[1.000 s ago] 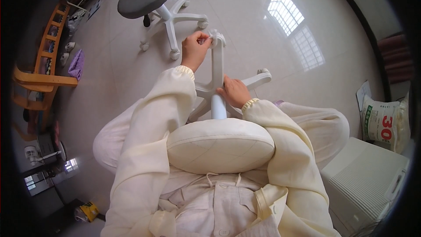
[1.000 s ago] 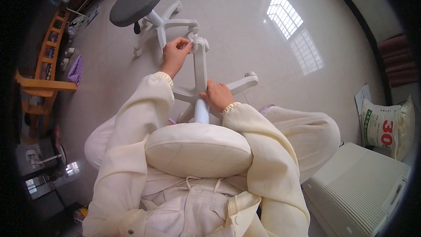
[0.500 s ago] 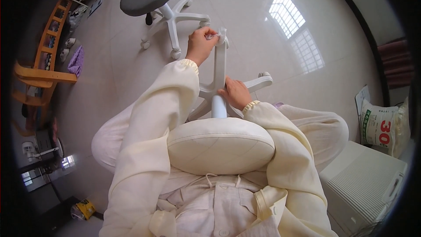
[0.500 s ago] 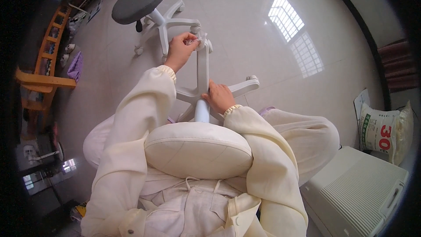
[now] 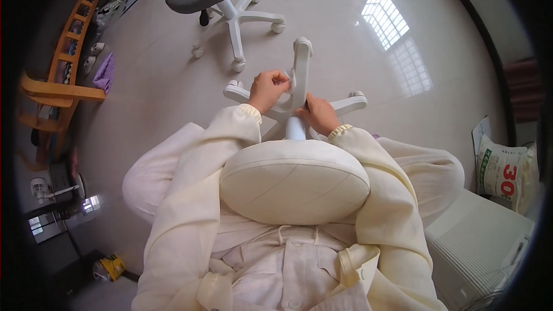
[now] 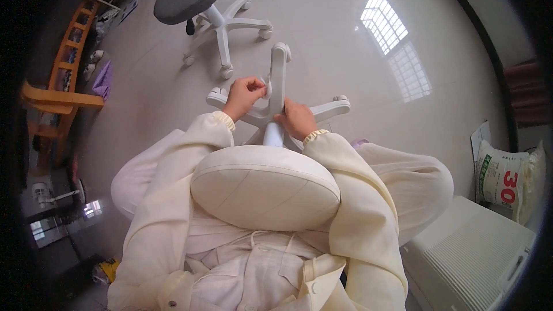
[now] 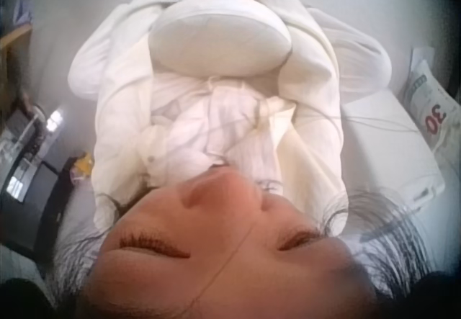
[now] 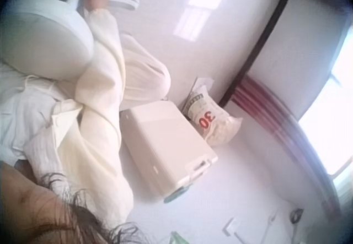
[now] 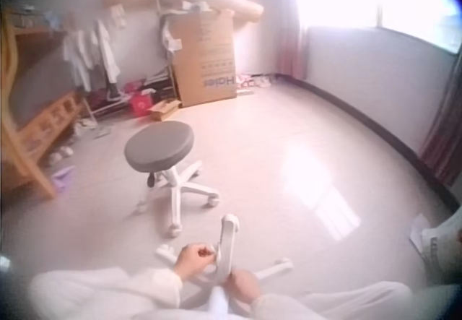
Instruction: The person cleans the base of an upside-down chair by wiping its legs and wheel sockets with a tissue by hand.
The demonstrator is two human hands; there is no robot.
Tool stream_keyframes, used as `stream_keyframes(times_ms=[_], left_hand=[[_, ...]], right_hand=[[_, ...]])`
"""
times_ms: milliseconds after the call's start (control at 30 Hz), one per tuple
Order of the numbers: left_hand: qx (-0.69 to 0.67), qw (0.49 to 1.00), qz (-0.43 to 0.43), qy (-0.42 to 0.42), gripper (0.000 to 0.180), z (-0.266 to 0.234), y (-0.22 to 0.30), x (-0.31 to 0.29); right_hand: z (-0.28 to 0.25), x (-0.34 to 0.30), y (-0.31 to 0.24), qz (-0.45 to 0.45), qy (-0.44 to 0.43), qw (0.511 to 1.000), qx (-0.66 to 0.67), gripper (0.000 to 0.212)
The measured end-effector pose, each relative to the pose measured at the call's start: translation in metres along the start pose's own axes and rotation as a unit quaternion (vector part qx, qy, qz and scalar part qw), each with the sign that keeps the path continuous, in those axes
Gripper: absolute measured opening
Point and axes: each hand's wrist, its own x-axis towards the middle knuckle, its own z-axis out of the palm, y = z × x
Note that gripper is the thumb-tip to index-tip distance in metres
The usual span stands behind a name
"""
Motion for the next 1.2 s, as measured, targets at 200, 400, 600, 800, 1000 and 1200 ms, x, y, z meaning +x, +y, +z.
stream_keyframes(times_ms=[200, 400, 600, 800, 1000, 1200], left_hand=[[0.093, 0.994, -0.046, -0.031, 0.016, -0.001, 0.004, -0.031], [0.211, 0.977, 0.019, -0.034, 0.014, -0.001, 0.007, -0.043], [0.307, 0.942, 0.118, -0.069, 0.007, -0.010, 0.020, -0.048], [0.385, 0.896, 0.183, -0.126, 0.007, -0.037, 0.020, -0.044], [0.579, 0.785, 0.165, -0.143, 0.006, -0.086, 0.011, -0.034], [0.602, 0.763, 0.202, -0.121, 0.008, -0.098, -0.008, -0.039]], right_hand=[[-0.001, 0.004, 0.002, 0.009, -0.015, 1.000, 0.005, 0.038], [0.000, 0.005, 0.004, -0.024, -0.016, 1.000, -0.007, 0.035], [-0.001, 0.005, 0.007, -0.038, -0.027, 0.999, 0.025, 0.037], [0.000, 0.001, 0.001, -0.042, -0.025, 0.999, 0.008, 0.041], [0.000, -0.003, -0.002, -0.038, -0.020, 0.999, -0.010, 0.043], [-0.002, -0.005, -0.005, -0.036, -0.024, 0.999, -0.020, 0.036]])
